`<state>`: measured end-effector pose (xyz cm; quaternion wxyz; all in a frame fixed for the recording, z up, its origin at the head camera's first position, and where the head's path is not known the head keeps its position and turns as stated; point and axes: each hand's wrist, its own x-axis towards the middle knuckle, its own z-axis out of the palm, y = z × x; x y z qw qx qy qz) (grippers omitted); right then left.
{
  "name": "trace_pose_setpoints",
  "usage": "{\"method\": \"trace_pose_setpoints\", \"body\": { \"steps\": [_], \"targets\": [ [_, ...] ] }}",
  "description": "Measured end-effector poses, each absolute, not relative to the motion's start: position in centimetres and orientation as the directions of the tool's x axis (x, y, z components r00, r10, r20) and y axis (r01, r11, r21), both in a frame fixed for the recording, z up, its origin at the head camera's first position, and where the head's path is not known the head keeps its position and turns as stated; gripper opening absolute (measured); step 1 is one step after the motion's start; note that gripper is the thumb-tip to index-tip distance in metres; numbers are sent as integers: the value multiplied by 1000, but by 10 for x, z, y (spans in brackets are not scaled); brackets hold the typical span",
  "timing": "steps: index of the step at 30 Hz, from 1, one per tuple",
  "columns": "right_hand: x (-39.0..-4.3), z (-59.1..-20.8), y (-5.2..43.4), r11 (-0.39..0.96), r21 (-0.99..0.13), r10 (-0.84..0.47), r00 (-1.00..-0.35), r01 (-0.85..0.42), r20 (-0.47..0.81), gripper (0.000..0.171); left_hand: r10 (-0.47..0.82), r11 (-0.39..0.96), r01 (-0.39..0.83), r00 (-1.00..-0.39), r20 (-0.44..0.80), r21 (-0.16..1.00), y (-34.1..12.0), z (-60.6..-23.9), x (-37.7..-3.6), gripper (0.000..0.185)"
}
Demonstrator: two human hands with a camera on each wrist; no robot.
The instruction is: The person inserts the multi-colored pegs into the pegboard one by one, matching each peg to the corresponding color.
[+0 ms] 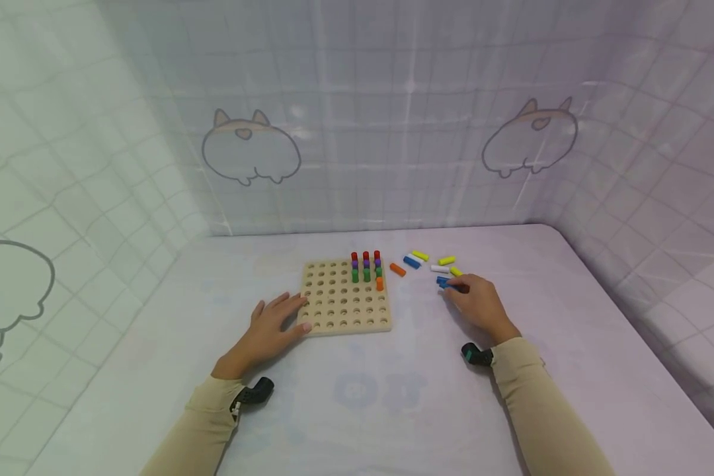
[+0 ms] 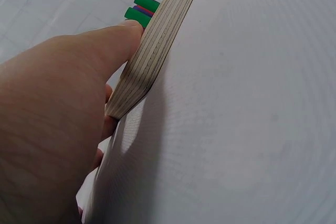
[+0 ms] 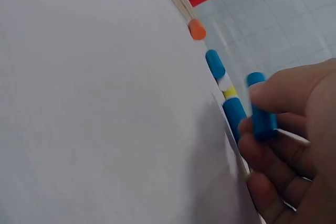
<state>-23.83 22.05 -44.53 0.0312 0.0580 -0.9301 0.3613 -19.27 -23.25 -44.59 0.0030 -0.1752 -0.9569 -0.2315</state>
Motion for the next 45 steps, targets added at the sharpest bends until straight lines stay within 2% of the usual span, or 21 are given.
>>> {"method": "trace_pose_setpoints", "body": {
  "steps": [5,17,23,32,40,45],
  "targets": [
    [-237,-446,216,689,-715,-61,-992,-123,113,35,333,833,336,-939,86,440,-231,-448,-194,69],
    [-240,-439,198,529,-846,-53,-998,-60,38,36,331,823,343,-937,109,453,-234,-446,-194,66],
    [-243,-435,185,505,-860,-79,-996,-77,43,32,323,825,332,-941,101,457,-234,-446,-194,67],
    [-247,-436,181,512,-858,-101,-995,-36,-19,41,330,823,333,-940,91,460,-231,-443,-193,67],
    [-253,-432,166,512,-858,-109,-994,-39,-20,33,321,834,333,-941,104,440,-230,-439,-193,69],
    [-252,-439,151,455,-889,-156,-988,-53,-21,26,329,834,336,-940,94,438,-231,-438,-189,67]
  ]
}}
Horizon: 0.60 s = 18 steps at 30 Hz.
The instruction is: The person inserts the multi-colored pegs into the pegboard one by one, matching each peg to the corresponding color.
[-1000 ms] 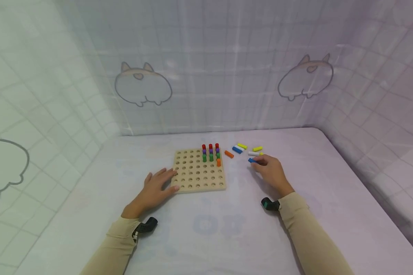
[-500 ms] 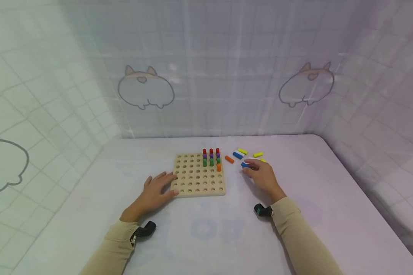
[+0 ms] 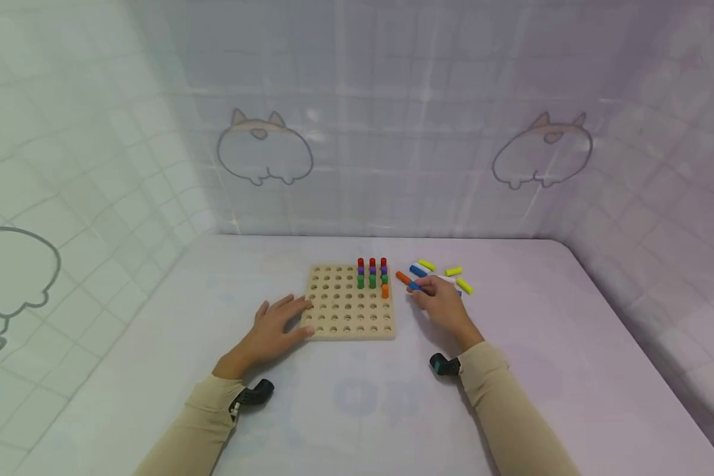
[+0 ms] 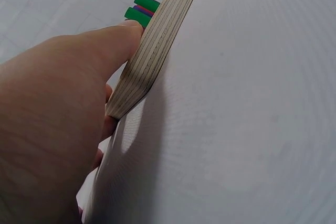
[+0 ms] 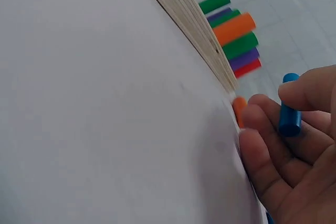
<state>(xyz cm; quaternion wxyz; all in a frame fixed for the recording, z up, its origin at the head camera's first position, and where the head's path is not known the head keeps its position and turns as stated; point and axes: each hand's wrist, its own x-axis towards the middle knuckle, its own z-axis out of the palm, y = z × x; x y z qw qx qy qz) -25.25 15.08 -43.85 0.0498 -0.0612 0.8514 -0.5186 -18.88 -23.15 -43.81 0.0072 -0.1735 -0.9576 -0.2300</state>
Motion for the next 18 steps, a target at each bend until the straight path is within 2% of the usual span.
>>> {"method": "trace_pose_setpoints", "body": {
  "steps": [3,7,12,18],
  "targets": [
    [-251,-442,145,383,-920,-198,-980,-90,13,26,334,833,337,-939,86,439,-231,-438,-188,67],
    [-251,-441,138,335,-931,-236,-969,-146,67,41,328,841,332,-941,85,428,-231,-438,-187,67],
    [-252,-438,135,383,-911,-220,-973,-154,72,44,328,838,332,-941,86,432,-231,-434,-185,66],
    [-249,-436,134,426,-901,-178,-984,-88,12,42,332,833,341,-938,98,437,-230,-433,-184,66]
  ]
}}
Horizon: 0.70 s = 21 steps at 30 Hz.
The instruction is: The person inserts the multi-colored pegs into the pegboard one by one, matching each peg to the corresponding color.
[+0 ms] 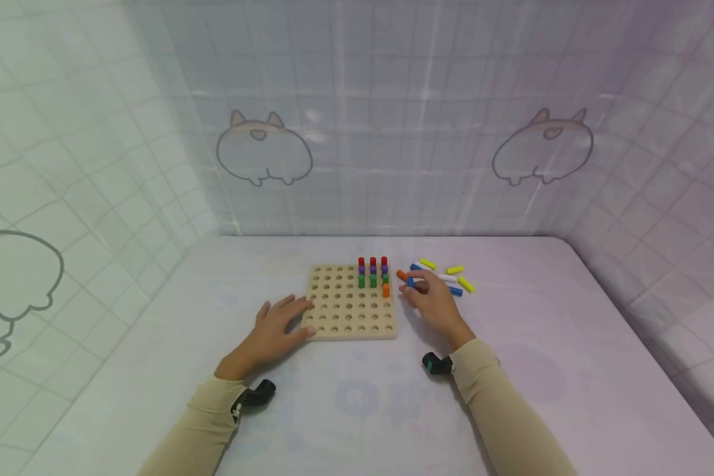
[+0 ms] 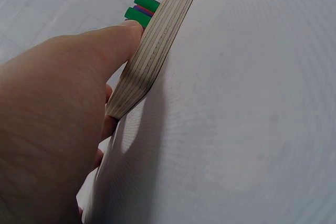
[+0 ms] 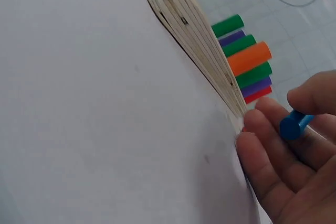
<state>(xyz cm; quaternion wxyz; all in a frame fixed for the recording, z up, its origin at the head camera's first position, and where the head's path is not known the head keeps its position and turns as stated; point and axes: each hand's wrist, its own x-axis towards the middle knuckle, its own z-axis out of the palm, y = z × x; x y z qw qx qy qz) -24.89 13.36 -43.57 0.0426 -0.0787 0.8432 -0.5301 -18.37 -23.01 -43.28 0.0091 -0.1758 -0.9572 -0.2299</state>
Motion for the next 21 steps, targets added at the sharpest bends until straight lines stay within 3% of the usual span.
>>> {"method": "trace_pose_setpoints", "body": {
  "steps": [6,13,21],
  "targets": [
    [-250,-433,129,362,-932,-136,-990,-10,-42,46,329,836,335,-940,93,434,-231,-435,-186,67],
    [-247,-430,121,278,-960,-104,-994,5,-35,38,331,835,337,-939,93,436,-230,-434,-186,67],
    [-242,-432,115,318,-948,-116,-991,24,-64,33,339,836,343,-937,89,428,-231,-434,-187,67]
  ]
}}
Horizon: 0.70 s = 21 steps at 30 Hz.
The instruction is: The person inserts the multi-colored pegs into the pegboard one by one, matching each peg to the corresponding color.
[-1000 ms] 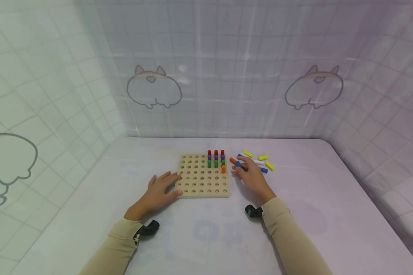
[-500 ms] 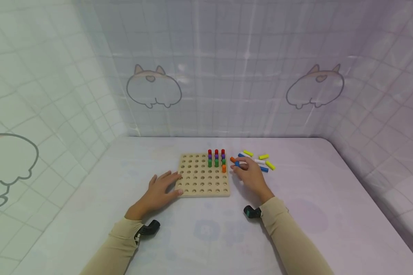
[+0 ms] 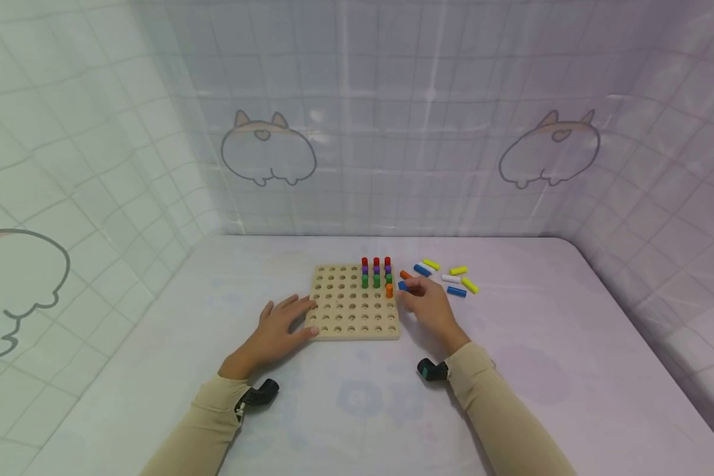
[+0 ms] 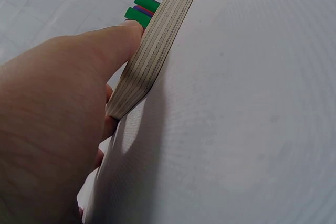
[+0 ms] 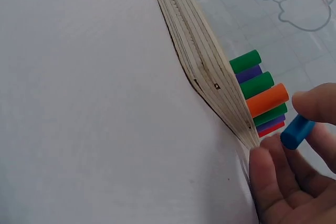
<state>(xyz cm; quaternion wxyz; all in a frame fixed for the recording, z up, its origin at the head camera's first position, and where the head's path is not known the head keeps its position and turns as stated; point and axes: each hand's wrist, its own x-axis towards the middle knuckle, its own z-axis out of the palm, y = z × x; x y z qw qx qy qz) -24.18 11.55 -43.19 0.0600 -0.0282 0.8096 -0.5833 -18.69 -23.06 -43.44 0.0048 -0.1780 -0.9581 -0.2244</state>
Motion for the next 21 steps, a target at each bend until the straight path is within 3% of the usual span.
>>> {"method": "trace_pose_setpoints", "body": {
  "steps": [8,21],
  "targets": [
    [-240,-433,115,326,-945,-106,-993,19,-57,40,341,838,349,-935,97,420,-230,-436,-188,66],
    [-237,-427,107,323,-946,-156,-985,16,-70,34,330,844,332,-941,79,422,-229,-434,-187,66]
  ]
}}
